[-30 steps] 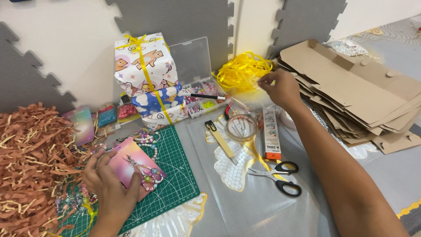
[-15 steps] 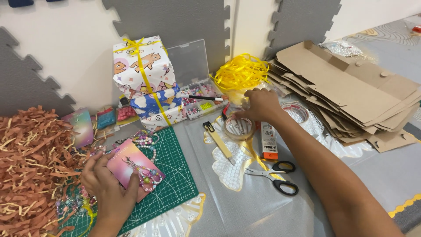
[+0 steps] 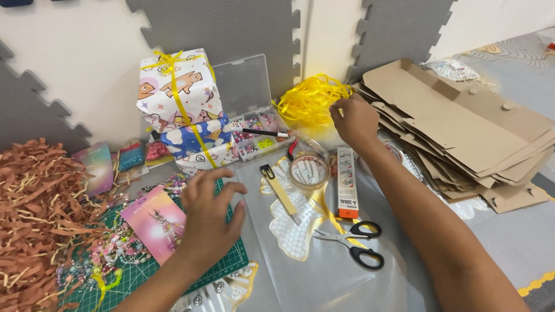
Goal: The person arranges beaded keychains on a green cutting mat, then attaches one to a pink display card. They place the card into a clear plastic sleeve and seal it with tape. The person also handles yellow shredded paper and other packaging materials on the table.
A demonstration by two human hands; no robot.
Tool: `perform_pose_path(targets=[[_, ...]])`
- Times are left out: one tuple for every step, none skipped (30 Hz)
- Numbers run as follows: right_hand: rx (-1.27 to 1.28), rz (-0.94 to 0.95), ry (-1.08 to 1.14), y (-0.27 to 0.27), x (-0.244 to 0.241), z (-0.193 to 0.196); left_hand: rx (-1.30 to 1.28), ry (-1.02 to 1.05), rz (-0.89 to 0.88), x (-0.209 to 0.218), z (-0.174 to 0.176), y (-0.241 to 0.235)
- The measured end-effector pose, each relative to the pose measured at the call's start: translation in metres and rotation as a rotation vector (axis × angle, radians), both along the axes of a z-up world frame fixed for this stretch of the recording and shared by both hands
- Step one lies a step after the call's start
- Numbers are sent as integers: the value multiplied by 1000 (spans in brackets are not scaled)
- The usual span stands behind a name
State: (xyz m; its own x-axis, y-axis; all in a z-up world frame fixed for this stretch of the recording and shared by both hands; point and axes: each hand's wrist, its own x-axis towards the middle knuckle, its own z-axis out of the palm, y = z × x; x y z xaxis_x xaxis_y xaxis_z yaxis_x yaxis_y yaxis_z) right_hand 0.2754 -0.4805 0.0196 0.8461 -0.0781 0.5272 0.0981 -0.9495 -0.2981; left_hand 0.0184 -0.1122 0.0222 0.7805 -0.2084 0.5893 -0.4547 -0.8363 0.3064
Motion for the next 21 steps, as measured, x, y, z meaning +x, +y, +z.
perform_pose_path(targets=[[2, 0, -1, -1, -4, -2, 2, -1, 0, 19, -3, -15], [81, 68, 13, -1, -8, -4, 71, -33, -92, 38, -6, -29], [155, 137, 29, -2, -12, -6, 136, -63, -184, 57, -10, -45], [152, 137, 29, 3, -26, 10, 134, -63, -184, 78, -12, -60], [290, 205, 151, 7, -40, 25, 229, -93, -212, 99, -16, -76], [428, 273, 273, 12, -54, 40, 324, -124, -239, 120, -19, -93], [421, 273, 272, 10, -58, 48, 317, -126, -238, 135, -20, -107], [435, 348, 400, 8, -62, 57, 317, -124, -198, 149, -20, -122], [448, 426, 529, 7, -65, 65, 317, -122, -155, 164, -20, -136], [441, 428, 530, 3, -72, 76, 311, -123, -152, 175, -22, -146], [301, 449, 620, -1, -79, 86, 302, -119, -117, 186, -25, -156], [160, 468, 707, -5, -85, 96, 293, -114, -82, 197, -28, -166], [163, 467, 711, -7, -78, 90, 294, -110, -85, 206, -29, -171], [88, 482, 681, -9, -71, 84, 312, -159, -52, 215, -30, -177], [17, 496, 649, -12, -64, 78, 332, -209, -23, 225, -31, -184], [23, 493, 651, -11, -57, 65, 336, -206, -29, 229, -27, -187], [-23, 505, 592, -10, -49, 54, 329, -201, -20, 234, -22, -190], [-69, 516, 532, -8, -42, 42, 322, -196, -11, 239, -17, -193], [-67, 517, 533, -10, -34, 36, 324, -194, -11, 248, -16, -192], [-103, 465, 420, -12, -27, 29, 248, -108, -1, 256, -16, -190], [-137, 414, 307, -13, -20, 23, 172, -22, 11, 264, -15, -187]])
